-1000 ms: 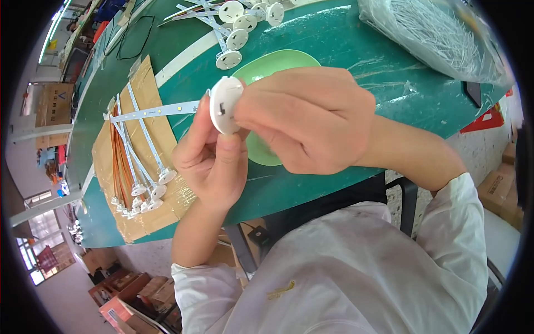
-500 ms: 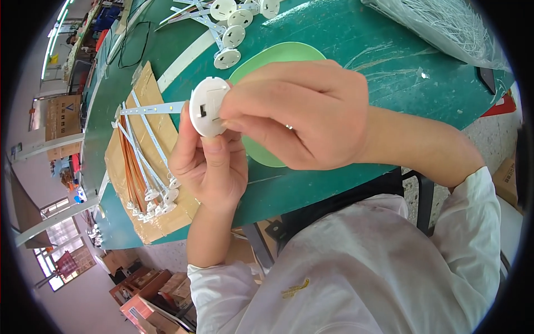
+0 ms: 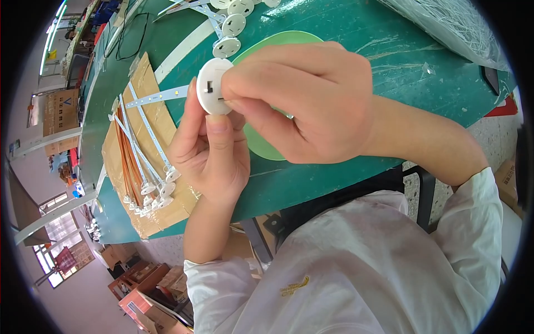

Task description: Assembling LED light strips by attaching plastic base components and securing them with a tool.

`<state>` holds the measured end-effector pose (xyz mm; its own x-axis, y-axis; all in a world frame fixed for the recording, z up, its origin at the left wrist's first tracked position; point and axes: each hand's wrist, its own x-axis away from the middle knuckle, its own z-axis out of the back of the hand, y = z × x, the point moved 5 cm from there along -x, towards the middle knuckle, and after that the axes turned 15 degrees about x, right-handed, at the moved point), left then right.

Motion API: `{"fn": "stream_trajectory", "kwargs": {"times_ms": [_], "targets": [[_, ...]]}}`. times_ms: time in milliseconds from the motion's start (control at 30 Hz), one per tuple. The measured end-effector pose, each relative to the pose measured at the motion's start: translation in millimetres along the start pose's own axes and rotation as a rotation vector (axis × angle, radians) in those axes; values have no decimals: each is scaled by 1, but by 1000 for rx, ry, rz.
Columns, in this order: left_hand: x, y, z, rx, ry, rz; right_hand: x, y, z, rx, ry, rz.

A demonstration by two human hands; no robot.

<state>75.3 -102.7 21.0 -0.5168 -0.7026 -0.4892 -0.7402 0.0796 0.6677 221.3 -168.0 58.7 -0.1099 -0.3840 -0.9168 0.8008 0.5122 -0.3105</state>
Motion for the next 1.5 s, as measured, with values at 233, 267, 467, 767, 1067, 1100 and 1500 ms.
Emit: {"fn": "stream_trajectory", "kwargs": {"times_ms": [233, 267, 467, 767, 1067, 1100, 1500], "targets": [[-5, -1, -4, -63, 77, 30, -5, 3, -1, 30, -22, -23], [-4, -3, -3, -60, 77, 32, -3, 3, -1, 33, -24, -25], [-14, -2, 3, -157, 85, 13, -1, 5, -5, 33, 28, -13], [-19, 51, -5, -488, 85, -270, -18, -8, 15, -198, 9, 141], [-18, 197, 27, -1045, 56, -110, -22, 28, 17, 8, -54, 129], [-11, 212, 41, -1181, 119, -46, -23, 28, 16, 7, -49, 141], [10, 229, 57, -2018, -87, 627, -41, 36, 4, 148, -322, 238]]}}
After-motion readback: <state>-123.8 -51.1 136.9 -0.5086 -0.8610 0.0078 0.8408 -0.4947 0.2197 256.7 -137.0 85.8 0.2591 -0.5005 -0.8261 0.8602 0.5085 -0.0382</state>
